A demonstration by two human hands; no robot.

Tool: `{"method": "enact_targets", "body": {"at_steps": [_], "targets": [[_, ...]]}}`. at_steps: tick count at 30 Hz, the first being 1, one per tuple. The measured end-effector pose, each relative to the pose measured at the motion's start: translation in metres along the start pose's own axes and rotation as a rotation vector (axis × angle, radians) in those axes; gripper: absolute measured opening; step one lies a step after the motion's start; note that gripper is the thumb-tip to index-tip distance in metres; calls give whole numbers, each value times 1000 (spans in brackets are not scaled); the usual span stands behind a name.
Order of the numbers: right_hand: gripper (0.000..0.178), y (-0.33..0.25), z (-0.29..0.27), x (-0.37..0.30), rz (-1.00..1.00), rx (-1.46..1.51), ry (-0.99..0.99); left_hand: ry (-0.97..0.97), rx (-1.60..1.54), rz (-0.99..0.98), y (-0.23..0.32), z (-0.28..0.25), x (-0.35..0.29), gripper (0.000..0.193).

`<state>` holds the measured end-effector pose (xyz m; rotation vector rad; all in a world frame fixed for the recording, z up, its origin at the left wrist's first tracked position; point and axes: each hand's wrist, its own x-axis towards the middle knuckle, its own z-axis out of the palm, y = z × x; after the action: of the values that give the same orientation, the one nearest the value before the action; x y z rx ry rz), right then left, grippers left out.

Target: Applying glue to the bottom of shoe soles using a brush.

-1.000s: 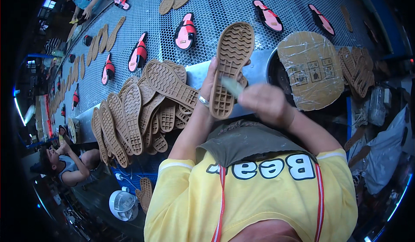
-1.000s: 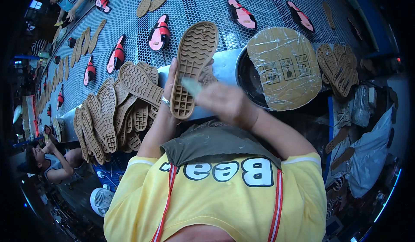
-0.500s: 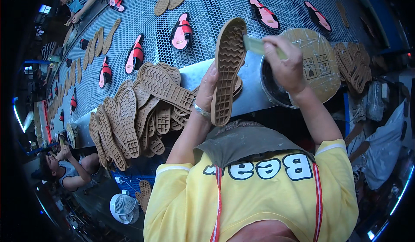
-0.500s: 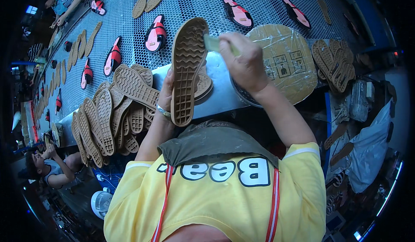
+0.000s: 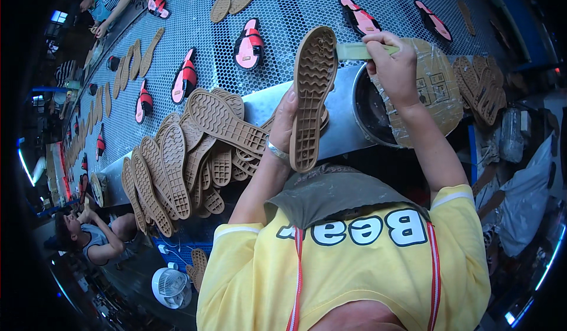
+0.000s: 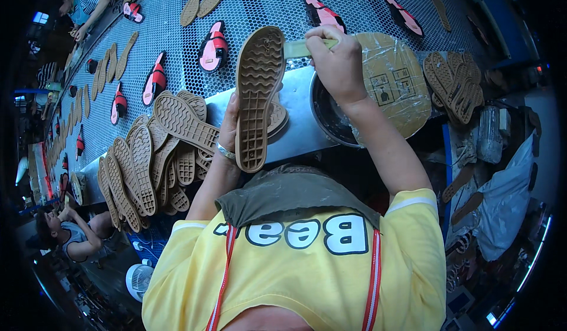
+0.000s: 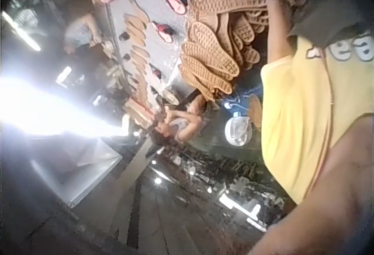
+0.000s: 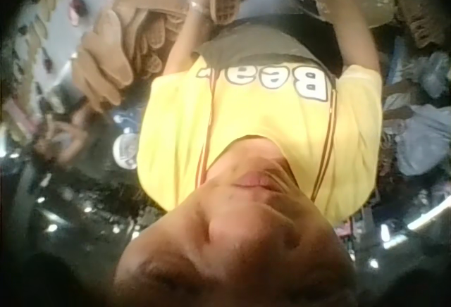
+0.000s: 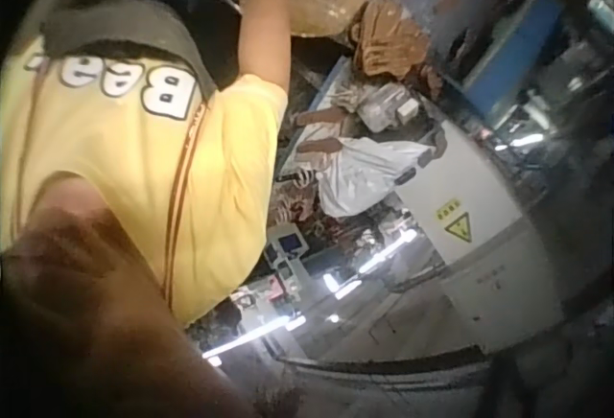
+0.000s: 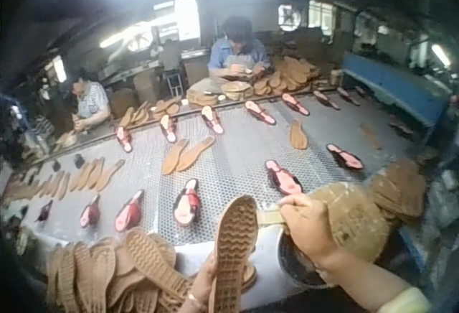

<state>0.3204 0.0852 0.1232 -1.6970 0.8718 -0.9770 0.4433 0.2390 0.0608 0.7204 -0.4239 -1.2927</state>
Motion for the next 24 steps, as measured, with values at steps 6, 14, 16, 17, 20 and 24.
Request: {"method": "enact_targets", "body": {"at_steps": [6,14,16,17,20,24], "targets": [[14,4,-1,-18,-391,-149,-40,9,-320,-136,4,-6,1,73],[18,3,-4,-15,-384,-135,-71,-160,-521,-141,-3,-11,2,76],[18,2,-5,-14,-363,-139,-79,-144,-516,-151,-2,-9,-1,76],[18,2,-5,-14,-439,-155,-113,-125,-520,-160,-2,-9,-2,76],[19,4,-4,-16,-525,-185,-189,-141,-579,-187,-4,-10,-3,73],[23,9,-3,-16,-593,-285,-228,-191,-603,-210,-7,-11,-2,71]]}}
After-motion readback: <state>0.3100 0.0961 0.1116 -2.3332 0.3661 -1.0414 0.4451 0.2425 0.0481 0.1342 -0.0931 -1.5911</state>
